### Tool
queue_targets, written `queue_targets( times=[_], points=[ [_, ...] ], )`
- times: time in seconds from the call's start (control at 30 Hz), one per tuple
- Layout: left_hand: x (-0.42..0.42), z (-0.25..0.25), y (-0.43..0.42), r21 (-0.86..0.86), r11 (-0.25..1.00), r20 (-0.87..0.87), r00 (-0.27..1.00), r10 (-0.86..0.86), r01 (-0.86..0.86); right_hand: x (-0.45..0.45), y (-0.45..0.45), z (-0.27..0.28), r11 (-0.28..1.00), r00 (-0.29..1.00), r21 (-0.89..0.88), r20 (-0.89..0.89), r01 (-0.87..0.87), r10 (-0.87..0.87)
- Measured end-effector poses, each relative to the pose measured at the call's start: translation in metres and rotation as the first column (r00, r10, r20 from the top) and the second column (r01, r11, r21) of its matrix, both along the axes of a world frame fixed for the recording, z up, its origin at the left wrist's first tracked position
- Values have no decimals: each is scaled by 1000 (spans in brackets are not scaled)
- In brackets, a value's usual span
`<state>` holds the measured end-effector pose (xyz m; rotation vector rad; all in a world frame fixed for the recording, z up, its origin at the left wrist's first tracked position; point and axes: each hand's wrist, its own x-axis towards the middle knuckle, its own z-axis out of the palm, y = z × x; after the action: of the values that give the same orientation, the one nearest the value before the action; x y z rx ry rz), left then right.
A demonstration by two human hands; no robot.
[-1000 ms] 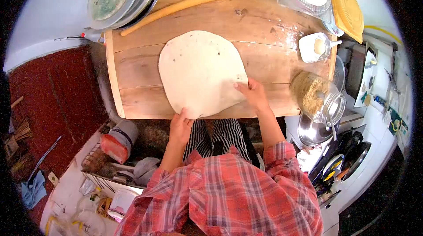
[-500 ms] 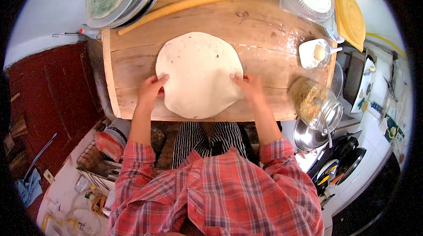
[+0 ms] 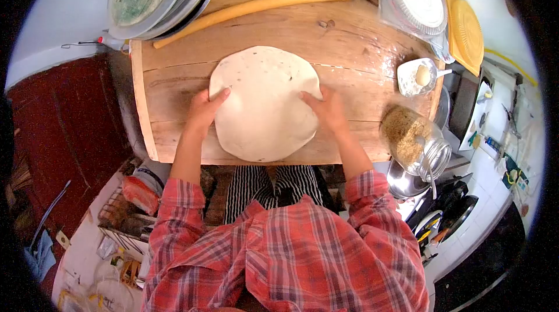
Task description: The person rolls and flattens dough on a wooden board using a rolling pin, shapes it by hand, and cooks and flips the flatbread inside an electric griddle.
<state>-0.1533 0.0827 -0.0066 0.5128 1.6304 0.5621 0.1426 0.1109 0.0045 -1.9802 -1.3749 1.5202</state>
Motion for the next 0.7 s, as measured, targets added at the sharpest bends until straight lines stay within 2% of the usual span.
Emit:
queue_targets(
  times=[0.03, 0.1, 0.13, 0.2, 0.27, 0.33, 0.37, 0.43, 0.47, 0.5, 0.53, 0.6, 0.67, 0.7],
  points=[
    [-5, -5, -3, 1, 1000, 2, 1000, 5, -5, 2, 9, -4, 1000, 1000, 1, 2, -5, 5],
    [-15, -17, -22, 56, 988, 71, 988, 137, -141, 6, 24, -14, 981, 985, 99, 63, -165, 159],
    [-19, -14, -27, 49, 988, 77, 987, 142, -146, -3, 36, -8, 981, 984, 92, 69, -171, 165],
    [-30, -8, -41, 102, 910, 218, 901, 374, -403, -27, 71, 7, 953, 952, 75, 114, -294, 285],
    [-37, -13, -61, 70, 877, 184, 870, 457, -476, -54, 105, -1, 883, 887, 120, 165, -453, 432],
    [-30, -6, -76, 32, 650, 242, 637, 732, -759, -88, 131, 16, 853, 853, 69, 115, -518, 509],
    [-22, -5, -85, 32, 644, 235, 632, 738, -764, -98, 140, 19, 821, 820, 21, 72, -571, 568],
    [-4, -8, -97, 30, 734, 185, 726, 663, -678, -90, 154, -1, 776, 775, -8, 48, -631, 630],
    [6, -8, -100, 31, 727, 184, 719, 670, -686, -84, 158, -9, 728, 728, -37, 26, -685, 685],
    [17, -7, -100, 18, 752, 133, 748, 651, -658, -86, 157, 15, 643, 638, -167, 87, -748, 765],
    [28, -5, -100, 1, 779, 84, 776, 625, -627, -80, 149, 16, 639, 634, -167, 92, -751, 768],
    [52, 5, -104, -60, 755, 127, 745, 655, -654, -61, 138, 13, 570, 548, -191, 157, -799, 822],
    [82, 10, -118, -123, 728, 159, 711, 685, -674, -51, 141, 19, 544, 530, -238, 123, -805, 839],
    [101, 5, -132, -204, 716, 209, 685, 698, -668, -44, 146, 19, 610, 603, -272, 117, -744, 789]
  ],
)
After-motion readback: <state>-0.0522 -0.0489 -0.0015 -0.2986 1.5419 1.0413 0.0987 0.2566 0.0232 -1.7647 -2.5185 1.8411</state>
